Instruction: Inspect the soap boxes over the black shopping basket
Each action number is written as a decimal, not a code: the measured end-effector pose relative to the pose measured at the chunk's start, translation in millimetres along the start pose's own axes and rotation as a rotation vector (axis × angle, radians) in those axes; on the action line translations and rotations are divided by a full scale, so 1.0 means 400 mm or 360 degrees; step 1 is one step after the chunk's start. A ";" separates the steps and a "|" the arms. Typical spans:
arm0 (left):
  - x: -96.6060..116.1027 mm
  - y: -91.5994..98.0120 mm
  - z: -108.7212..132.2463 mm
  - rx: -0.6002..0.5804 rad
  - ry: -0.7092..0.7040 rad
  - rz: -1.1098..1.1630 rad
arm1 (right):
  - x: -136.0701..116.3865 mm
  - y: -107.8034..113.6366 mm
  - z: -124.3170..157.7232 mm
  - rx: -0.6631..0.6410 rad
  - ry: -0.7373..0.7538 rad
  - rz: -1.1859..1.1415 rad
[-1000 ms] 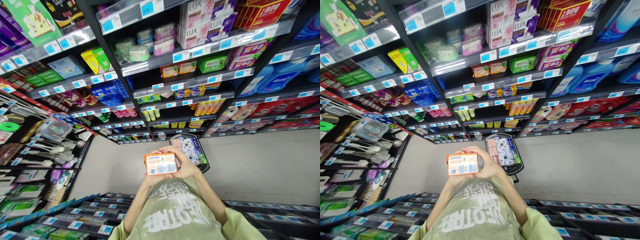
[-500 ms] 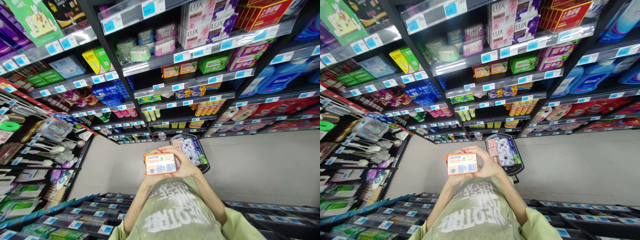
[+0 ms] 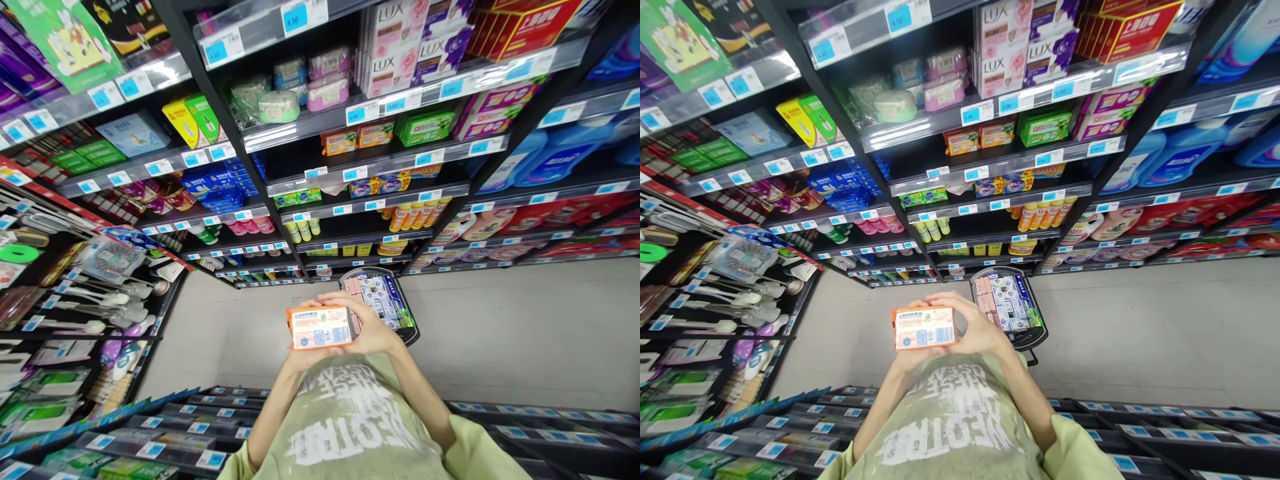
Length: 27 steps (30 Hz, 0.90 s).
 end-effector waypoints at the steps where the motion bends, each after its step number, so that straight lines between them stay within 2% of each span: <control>1: 0.001 0.000 0.000 0.0010 -0.0002 -0.0009 | -0.001 0.000 -0.001 0.0000 0.0003 -0.0001; 13: 0.007 -0.004 0.000 0.0013 0.0065 -0.0017 | -0.004 0.001 -0.001 0.0006 -0.0010 0.0012; 20: -0.011 0.001 -0.003 -0.0009 -0.0017 -0.0037 | -0.006 0.001 -0.001 0.0012 0.0001 0.0020; 27: -0.008 -0.002 -0.003 -0.0024 0.0008 -0.0001 | -0.003 0.002 0.002 0.0009 -0.0007 0.0020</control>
Point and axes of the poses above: each hand's wrist, its own z-axis away from the middle knuckle, its own y-axis out of the back of the hand, x = y × z, the point moved 5 cm from there along -z, towards the middle knuckle, and after that the axes turned 13 degrees about -z, right-handed, at the moved point
